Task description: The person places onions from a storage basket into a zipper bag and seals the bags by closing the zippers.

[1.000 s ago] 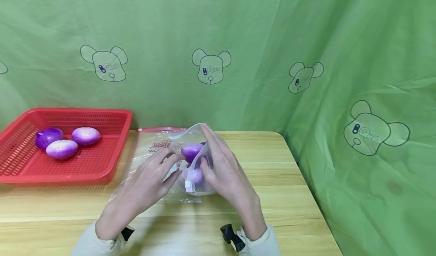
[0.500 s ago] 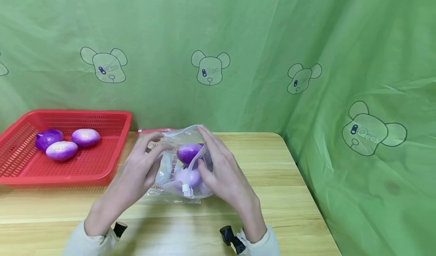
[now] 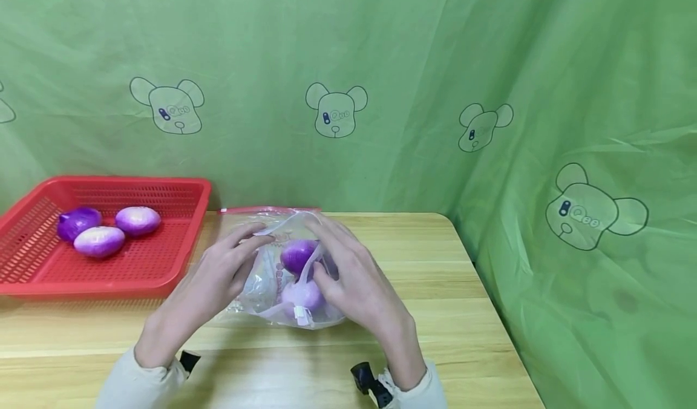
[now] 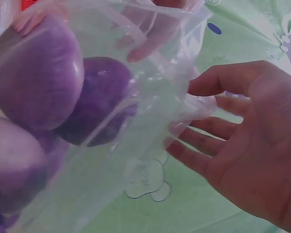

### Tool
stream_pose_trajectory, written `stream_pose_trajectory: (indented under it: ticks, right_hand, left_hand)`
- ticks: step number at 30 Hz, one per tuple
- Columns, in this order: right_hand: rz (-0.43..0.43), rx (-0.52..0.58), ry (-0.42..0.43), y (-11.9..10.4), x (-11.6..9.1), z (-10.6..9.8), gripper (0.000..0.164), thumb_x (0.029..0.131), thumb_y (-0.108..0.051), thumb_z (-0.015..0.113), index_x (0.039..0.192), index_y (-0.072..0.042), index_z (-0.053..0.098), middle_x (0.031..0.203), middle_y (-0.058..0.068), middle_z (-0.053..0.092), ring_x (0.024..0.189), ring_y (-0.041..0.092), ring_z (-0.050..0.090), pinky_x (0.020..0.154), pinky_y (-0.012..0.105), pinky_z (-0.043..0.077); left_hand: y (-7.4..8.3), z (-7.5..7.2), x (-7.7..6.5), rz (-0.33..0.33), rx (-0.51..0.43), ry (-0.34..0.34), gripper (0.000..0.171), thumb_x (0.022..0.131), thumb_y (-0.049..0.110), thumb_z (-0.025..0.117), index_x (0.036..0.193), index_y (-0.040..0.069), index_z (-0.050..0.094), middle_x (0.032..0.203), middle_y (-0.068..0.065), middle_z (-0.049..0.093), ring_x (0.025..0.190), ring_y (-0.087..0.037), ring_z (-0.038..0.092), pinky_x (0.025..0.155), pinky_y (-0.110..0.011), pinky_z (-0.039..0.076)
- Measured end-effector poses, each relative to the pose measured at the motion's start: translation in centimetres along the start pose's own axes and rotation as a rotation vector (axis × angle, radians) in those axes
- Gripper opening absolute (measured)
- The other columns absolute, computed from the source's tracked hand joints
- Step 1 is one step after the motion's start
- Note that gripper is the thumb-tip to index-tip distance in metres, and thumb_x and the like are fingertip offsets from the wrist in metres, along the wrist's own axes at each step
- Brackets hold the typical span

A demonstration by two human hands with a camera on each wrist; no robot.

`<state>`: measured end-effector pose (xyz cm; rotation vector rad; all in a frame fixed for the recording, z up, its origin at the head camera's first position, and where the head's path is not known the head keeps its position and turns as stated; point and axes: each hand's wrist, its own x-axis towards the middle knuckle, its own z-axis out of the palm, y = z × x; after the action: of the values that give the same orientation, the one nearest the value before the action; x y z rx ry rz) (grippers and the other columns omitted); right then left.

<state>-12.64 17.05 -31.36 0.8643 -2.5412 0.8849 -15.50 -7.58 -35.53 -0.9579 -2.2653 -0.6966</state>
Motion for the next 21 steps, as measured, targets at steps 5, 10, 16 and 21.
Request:
stream_pose_trajectory:
  ticks: [5, 10, 16, 21]
  right_hand:
    - [-0.039, -0.142, 0.009, -2.9, -1.6, -1.8, 0.056, 0.090, -0.006, 0.067, 0.141, -0.025, 0.057, 0.152, 0.001, 0.043, 0.135, 0.019, 0.045, 0.098, 0.042, 0.052]
    - [-0.068, -0.333, -0.073, -5.9, -3.8, -2.3, 0.042, 0.086, -0.020, 0.077, 0.126, -0.022, 0.069, 0.111, -0.003, 0.056, 0.096, 0.009, 0.050, 0.076, 0.026, 0.052]
    - [0.097, -0.612, -0.283, -6.2, -5.5, -1.5, 0.059, 0.069, -0.038, 0.088, 0.123, -0.026, 0.067, 0.118, 0.009, 0.054, 0.108, 0.026, 0.049, 0.090, 0.041, 0.048]
    - [0.175, -0.688, -0.250, -5.3, -5.5, -1.6, 0.038, 0.072, -0.016, 0.086, 0.106, -0.019, 0.070, 0.101, 0.009, 0.061, 0.090, 0.026, 0.056, 0.072, 0.041, 0.054]
  left_hand:
    - [-0.1, 0.3, -0.1, -0.004, -0.008, 0.038, 0.028, 0.090, -0.002, 0.067, 0.117, 0.007, 0.067, 0.113, -0.011, 0.063, 0.092, -0.024, 0.066, 0.077, -0.039, 0.059]
    - [0.1, 0.6, 0.1, -0.021, -0.013, 0.048, 0.022, 0.091, 0.003, 0.068, 0.113, 0.007, 0.068, 0.108, -0.009, 0.064, 0.089, -0.022, 0.065, 0.075, -0.038, 0.058]
    - [0.3, 0.8, 0.3, -0.034, 0.000, 0.063, 0.021, 0.091, 0.002, 0.069, 0.111, 0.007, 0.069, 0.107, -0.008, 0.064, 0.091, -0.021, 0.065, 0.076, -0.036, 0.058]
    - [0.1, 0.9, 0.2, -0.058, 0.007, 0.071, 0.017, 0.091, 0.004, 0.069, 0.108, 0.006, 0.070, 0.104, -0.008, 0.066, 0.090, -0.021, 0.065, 0.075, -0.035, 0.059]
